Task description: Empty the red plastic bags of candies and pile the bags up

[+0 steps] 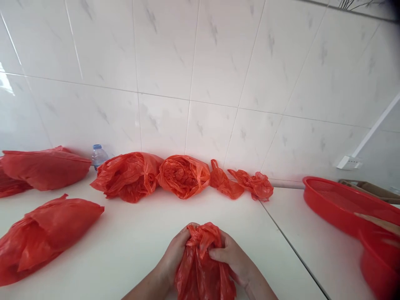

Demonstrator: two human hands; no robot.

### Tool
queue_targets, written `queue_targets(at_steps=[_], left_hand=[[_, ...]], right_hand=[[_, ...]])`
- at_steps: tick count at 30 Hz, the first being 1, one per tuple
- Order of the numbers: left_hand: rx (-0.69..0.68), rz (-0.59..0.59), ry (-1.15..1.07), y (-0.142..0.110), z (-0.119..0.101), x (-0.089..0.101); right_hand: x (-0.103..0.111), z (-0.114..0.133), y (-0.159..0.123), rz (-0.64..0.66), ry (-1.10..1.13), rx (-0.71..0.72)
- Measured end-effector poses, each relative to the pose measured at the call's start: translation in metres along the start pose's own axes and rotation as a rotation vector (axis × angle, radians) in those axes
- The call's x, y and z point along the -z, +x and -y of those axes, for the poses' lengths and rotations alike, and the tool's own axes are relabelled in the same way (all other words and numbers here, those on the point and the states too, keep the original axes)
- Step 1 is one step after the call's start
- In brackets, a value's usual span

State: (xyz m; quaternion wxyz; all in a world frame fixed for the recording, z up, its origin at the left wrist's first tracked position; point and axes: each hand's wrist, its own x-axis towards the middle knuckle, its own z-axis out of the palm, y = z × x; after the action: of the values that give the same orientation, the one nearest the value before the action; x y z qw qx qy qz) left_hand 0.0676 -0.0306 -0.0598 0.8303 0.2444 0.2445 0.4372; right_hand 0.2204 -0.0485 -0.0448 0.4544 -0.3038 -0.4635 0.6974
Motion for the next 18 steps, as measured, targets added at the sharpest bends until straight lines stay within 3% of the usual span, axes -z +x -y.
queue_targets(at_steps=[5,9,11,15,18], left_hand=[[-0.080,0.077,0.056,0.000,-0.002,-0.003],[-0.067,0.108,0.189,-0.003,-0.004,-0.008],[-0.052,0.103,0.255,-0.004,-0.004,-0.010],[-0.068,0.088,0.354,-0.004,-0.002,-0.010],[-0.099,0.058,0.457,-0.001,0.002,-0.006]], right_hand=[[-0.005,-0.012,0.011,-0.243,-0.157,-0.021],[-0.006,-0.016,0.013,-0.545,-0.347,0.095],[-0.006,-0.017,0.011,-0.636,-0.396,0.145],[-0.006,-0.018,0.008,-0.682,-0.428,0.208],[-0.003,-0.017,0.008,-0.631,-0.434,0.266]])
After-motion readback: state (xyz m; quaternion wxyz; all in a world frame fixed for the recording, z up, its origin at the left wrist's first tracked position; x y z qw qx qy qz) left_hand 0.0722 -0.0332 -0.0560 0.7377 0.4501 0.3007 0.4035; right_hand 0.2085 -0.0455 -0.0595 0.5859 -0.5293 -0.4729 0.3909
